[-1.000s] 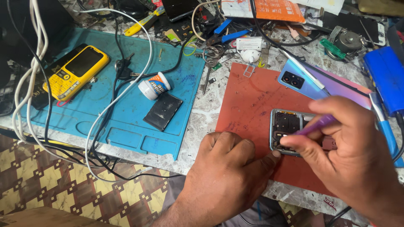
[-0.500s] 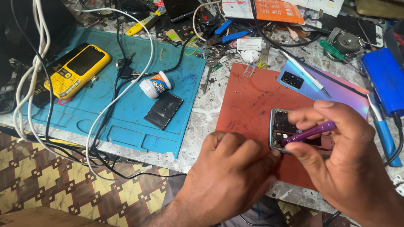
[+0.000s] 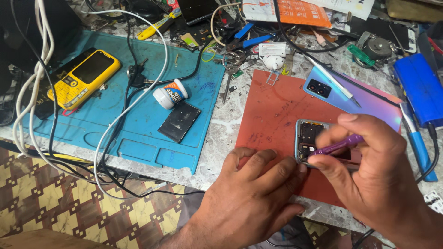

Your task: The person holds a disassembled smartphone and uses a purple screwdriver to adjust internal components near the camera module. They repeatedly rotate the device to inspect different sides and continue working on the internal assembly.

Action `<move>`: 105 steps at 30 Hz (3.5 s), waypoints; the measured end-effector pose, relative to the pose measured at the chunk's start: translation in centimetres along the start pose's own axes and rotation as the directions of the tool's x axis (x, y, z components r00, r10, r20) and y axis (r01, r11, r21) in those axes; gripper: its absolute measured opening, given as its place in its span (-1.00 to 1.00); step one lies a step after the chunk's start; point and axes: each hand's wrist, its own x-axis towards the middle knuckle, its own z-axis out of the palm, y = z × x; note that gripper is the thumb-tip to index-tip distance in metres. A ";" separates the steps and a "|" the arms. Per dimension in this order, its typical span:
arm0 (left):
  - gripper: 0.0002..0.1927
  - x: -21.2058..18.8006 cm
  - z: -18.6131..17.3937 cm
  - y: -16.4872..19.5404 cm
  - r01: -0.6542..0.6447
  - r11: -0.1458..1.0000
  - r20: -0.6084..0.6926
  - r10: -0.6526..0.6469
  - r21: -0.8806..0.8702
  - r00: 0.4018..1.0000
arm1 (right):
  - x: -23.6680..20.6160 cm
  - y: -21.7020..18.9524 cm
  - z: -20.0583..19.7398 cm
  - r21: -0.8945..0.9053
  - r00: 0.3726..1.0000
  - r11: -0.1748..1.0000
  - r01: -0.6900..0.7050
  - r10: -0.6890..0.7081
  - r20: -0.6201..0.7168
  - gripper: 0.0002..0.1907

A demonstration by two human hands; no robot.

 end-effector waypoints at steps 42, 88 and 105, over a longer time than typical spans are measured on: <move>-0.45 0.2 -0.4 0.1 0.052 0.992 -0.003 -0.052 -0.115 0.999 | 0.3 0.0 0.0 0.055 0.997 0.998 -0.031 0.027 0.068 -0.26; -0.67 0.1 -1.2 -0.3 0.211 0.891 -0.010 -0.235 -0.402 0.972 | 1.1 7.4 -5.0 -0.440 0.925 0.888 0.134 0.048 0.378 -0.19; -0.58 8.0 -0.4 -3.1 0.271 0.779 -0.036 -0.351 -0.566 0.936 | 0.5 8.6 -6.6 -0.418 0.987 0.894 0.161 -0.150 0.060 -0.65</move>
